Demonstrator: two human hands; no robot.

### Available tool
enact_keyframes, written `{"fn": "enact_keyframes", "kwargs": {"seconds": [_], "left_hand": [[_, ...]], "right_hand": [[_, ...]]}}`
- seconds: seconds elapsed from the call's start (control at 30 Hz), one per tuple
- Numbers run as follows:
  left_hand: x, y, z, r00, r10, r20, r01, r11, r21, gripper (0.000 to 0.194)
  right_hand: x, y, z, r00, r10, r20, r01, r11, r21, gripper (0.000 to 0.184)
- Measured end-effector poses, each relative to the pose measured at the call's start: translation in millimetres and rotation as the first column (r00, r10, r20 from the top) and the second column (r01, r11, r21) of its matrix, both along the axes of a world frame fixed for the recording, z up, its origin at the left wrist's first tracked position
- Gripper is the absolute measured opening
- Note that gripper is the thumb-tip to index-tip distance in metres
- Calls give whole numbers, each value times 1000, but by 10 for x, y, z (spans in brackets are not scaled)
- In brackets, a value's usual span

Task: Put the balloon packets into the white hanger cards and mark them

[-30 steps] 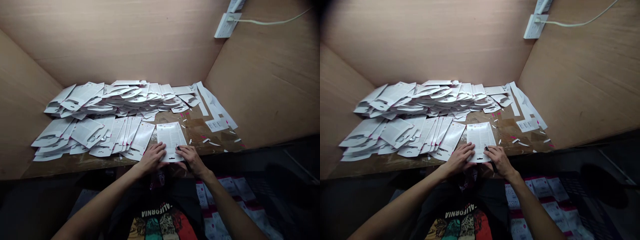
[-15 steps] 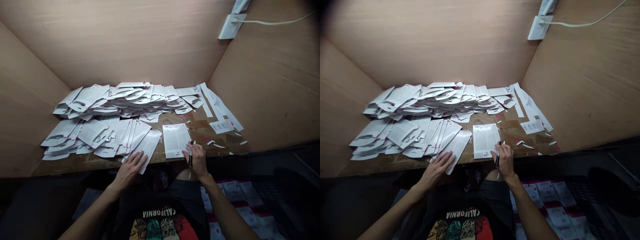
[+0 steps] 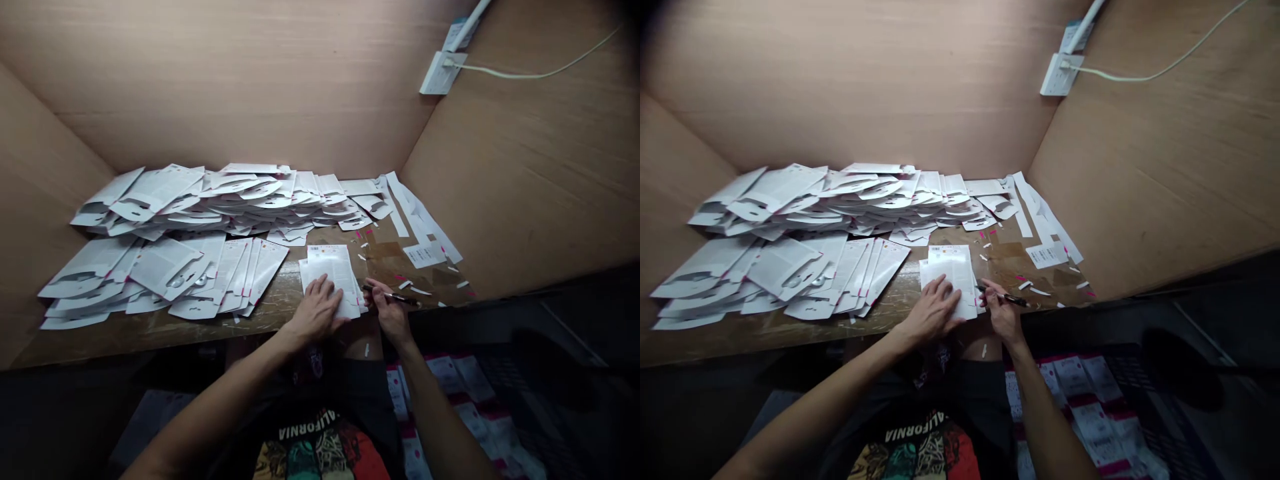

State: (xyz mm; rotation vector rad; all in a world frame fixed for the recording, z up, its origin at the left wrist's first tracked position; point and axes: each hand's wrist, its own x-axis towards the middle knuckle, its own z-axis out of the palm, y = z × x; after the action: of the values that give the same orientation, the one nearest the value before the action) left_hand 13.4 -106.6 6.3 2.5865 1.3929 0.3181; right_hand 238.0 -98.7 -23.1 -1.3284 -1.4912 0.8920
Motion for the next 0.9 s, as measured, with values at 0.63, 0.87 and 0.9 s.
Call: {"fn": "enact_keyframes", "kwargs": {"seconds": [0.63, 0.87, 0.9], "left_hand": [[-182, 176, -224, 983, 59, 176, -42, 994, -97, 68], [-144, 211, -164, 981, 72, 182, -52, 992, -111, 60], [-111, 221, -150, 980, 101, 173, -82, 990, -112, 54]], "right_hand": [[-63, 133, -58, 963, 229, 140, -231, 973, -5, 25], [-43, 167, -90, 963, 258, -73, -266, 956, -124, 31], [-44, 170, -101, 963, 235, -131, -252, 959, -130, 34]]}}
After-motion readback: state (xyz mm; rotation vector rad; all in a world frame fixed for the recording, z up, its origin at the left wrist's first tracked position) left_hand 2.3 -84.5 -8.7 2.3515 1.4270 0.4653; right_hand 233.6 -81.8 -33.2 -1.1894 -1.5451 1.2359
